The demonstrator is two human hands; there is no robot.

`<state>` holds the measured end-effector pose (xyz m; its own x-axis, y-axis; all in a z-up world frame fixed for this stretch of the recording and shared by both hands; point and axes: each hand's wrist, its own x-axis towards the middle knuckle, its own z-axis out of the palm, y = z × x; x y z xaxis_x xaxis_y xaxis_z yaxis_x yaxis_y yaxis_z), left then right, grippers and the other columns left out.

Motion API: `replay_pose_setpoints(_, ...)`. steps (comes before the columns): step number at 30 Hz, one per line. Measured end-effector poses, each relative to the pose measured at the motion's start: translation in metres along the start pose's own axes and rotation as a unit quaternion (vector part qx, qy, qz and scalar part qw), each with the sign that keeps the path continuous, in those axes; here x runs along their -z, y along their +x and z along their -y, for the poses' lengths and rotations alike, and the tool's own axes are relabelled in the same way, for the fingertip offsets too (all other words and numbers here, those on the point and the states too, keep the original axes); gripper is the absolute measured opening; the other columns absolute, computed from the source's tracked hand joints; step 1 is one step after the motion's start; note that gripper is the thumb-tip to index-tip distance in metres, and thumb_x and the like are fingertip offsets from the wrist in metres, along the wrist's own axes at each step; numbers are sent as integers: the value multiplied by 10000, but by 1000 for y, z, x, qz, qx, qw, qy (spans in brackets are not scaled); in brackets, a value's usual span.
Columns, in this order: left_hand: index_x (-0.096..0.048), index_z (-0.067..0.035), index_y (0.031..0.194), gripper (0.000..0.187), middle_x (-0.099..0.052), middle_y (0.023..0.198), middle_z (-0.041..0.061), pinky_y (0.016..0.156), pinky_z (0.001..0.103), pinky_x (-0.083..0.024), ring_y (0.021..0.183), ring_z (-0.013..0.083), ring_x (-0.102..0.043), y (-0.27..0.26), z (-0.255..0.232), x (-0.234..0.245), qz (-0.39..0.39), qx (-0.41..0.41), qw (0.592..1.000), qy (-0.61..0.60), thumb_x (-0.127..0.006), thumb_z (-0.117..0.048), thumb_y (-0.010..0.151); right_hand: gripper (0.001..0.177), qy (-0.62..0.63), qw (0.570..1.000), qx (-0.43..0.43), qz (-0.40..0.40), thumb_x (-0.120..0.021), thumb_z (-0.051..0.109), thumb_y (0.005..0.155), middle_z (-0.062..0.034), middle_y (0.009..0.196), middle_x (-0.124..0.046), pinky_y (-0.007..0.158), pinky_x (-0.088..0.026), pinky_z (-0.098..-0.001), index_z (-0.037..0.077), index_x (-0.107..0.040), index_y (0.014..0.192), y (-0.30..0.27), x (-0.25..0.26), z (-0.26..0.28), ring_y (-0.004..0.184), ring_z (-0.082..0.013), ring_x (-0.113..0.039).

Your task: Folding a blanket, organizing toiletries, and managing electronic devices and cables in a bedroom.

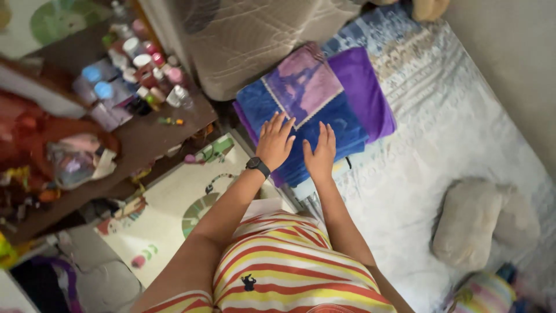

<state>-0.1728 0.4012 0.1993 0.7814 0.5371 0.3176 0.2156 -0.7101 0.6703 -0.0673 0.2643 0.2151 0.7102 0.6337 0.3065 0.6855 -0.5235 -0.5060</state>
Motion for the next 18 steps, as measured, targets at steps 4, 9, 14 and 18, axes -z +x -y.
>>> replay_pose_setpoints(4, -522, -100, 1454, 530, -440, 1548, 202, 1175, 585, -310, 1468, 406, -373, -21, -4, 8, -24, 29, 999, 22, -650, -241, 960, 688, 9, 999, 48, 21, -724, 184, 904, -324, 1532, -431, 1178, -339, -527, 14, -445, 1509, -7, 7, 15, 1428, -493, -405)
replay_pose_setpoints(9, -526, -119, 1453, 535, -438, 1554, 175, 1186, 580, -296, 1478, 377, -357, -53, -16, 27, -51, 69, 995, 47, -650, -226, 944, 696, 26, 996, 83, 37, -728, 196, 909, -317, 1547, -425, 1179, -333, -534, 11, -441, 1515, -19, 3, 17, 1443, -496, -391)
replay_pose_setpoints(14, -527, -124, 1453, 540, -441, 1554, 170, 1193, 578, -289, 1486, 368, -349, -93, -36, 42, -71, 116, 989, 62, -651, -232, 938, 716, 44, 990, 117, 68, -742, 215, 895, -314, 1553, -417, 1179, -323, -536, 23, -437, 1513, -41, 1, 25, 1450, -497, -382)
replay_pose_setpoints(18, -535, -122, 1448, 563, -439, 1544, 184, 1170, 593, -278, 1483, 377, -332, -131, -50, 45, -86, 142, 982, 91, -661, -239, 913, 732, 71, 983, 141, 98, -747, 217, 879, -300, 1562, -414, 1184, -315, -537, 56, -444, 1526, -63, 1, 37, 1459, -486, -372)
